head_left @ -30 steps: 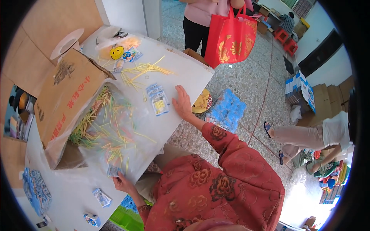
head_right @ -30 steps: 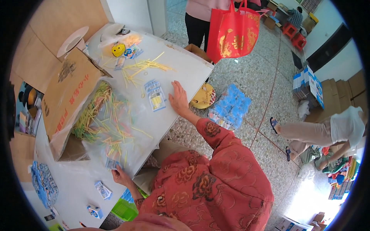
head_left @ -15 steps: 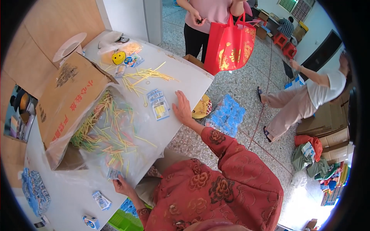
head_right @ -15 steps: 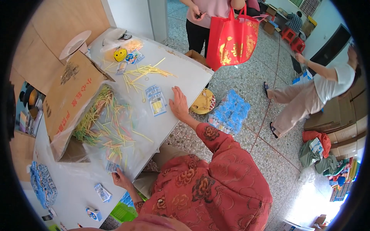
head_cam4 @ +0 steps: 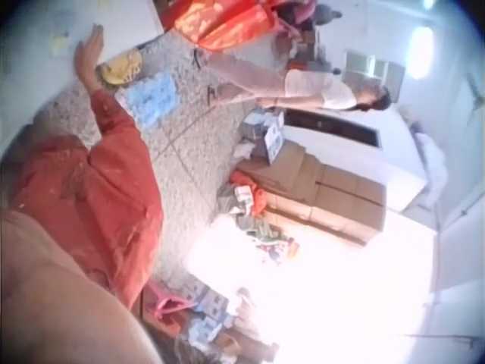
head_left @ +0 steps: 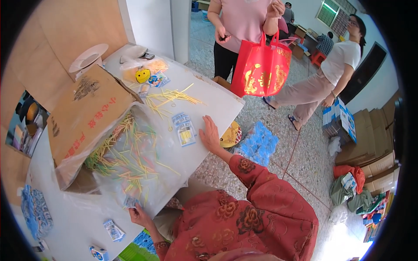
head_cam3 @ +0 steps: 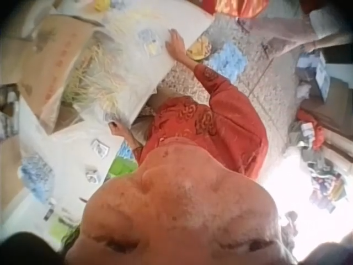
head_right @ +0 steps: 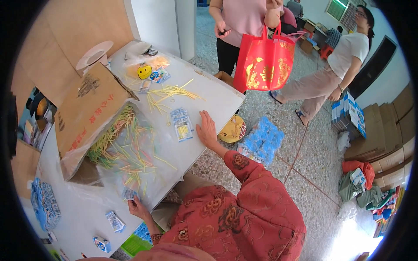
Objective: Packaging small blue items and yellow strips into packets.
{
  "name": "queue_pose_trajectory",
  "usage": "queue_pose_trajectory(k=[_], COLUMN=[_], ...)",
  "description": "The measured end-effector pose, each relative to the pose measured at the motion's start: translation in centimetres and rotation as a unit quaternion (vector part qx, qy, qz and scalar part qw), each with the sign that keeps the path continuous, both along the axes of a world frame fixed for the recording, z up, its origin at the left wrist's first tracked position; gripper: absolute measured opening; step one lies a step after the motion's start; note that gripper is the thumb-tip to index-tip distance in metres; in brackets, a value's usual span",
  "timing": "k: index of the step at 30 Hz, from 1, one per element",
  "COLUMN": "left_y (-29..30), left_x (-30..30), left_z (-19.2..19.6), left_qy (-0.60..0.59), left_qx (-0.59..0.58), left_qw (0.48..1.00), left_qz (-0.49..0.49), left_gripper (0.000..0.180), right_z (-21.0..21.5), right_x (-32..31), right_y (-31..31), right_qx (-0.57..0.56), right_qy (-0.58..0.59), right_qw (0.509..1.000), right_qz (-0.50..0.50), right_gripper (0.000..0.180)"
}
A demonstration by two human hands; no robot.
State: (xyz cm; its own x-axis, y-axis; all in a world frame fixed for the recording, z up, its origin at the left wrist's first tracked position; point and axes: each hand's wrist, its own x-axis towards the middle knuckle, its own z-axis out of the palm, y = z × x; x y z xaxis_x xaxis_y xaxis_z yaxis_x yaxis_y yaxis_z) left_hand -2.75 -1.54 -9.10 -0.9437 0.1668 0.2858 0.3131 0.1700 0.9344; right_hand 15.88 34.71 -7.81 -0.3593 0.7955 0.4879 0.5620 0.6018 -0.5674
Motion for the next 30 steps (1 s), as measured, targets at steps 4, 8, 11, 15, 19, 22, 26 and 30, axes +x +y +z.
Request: queue_pose_trajectory(k=[4,8,11,15,19,22,26,30], left_y=[-0.2,-0.8,-0.4,0.1,0.5,-0.3,0.0,0.0], left_x=[-0.1,-0.4,-0.3,0.0,0.3,-0.1,-0.1,-0.1], left_z=[-0.1,-0.6,-0.7,-0.1,0.2,0.1,-0.4,-1.5], left_qy=[0.006,0.002,0.005,0.019,0.011,0.004,0.007,0.039], left_qx=[-0.004,-0.023,0.019,0.008,0.027,0.028,-0.003,0.004], left_qw=[1.0,0.999,1.0,1.0,0.999,1.0,1.0,0.999], left_qz=[-0.009,-0.024,-0.02,-0.013,-0.013,-0.003,0.019,0.025], left_gripper=[0.006,0.006,0.007,0.006,0.007,0.007,0.013,0.022], right_z=[0.0,-0.1,-0.2,-0.4,-0.4,-0.2,-0.8,-1.0], right_x=[-0.1,-0.1,-0.2,0.0,-0.1,-1.0,-0.3,0.4], right_y=[0.0,0.1,0.2,0.5,0.6,0.4,1.0,1.1], right_qx=[-0.004,-0.009,-0.012,-0.006,-0.014,-0.014,-0.004,0.02], right_qy=[0.003,0.005,0.0,-0.003,-0.014,-0.019,-0.005,-0.005], right_qw=[1.0,1.0,1.0,1.0,1.0,1.0,1.0,1.0], right_qz=[0.001,0.002,-0.008,-0.002,-0.007,0.002,0.004,0.016], right_gripper=[0.057,0.057,0.059,0.059,0.059,0.058,0.059,0.061])
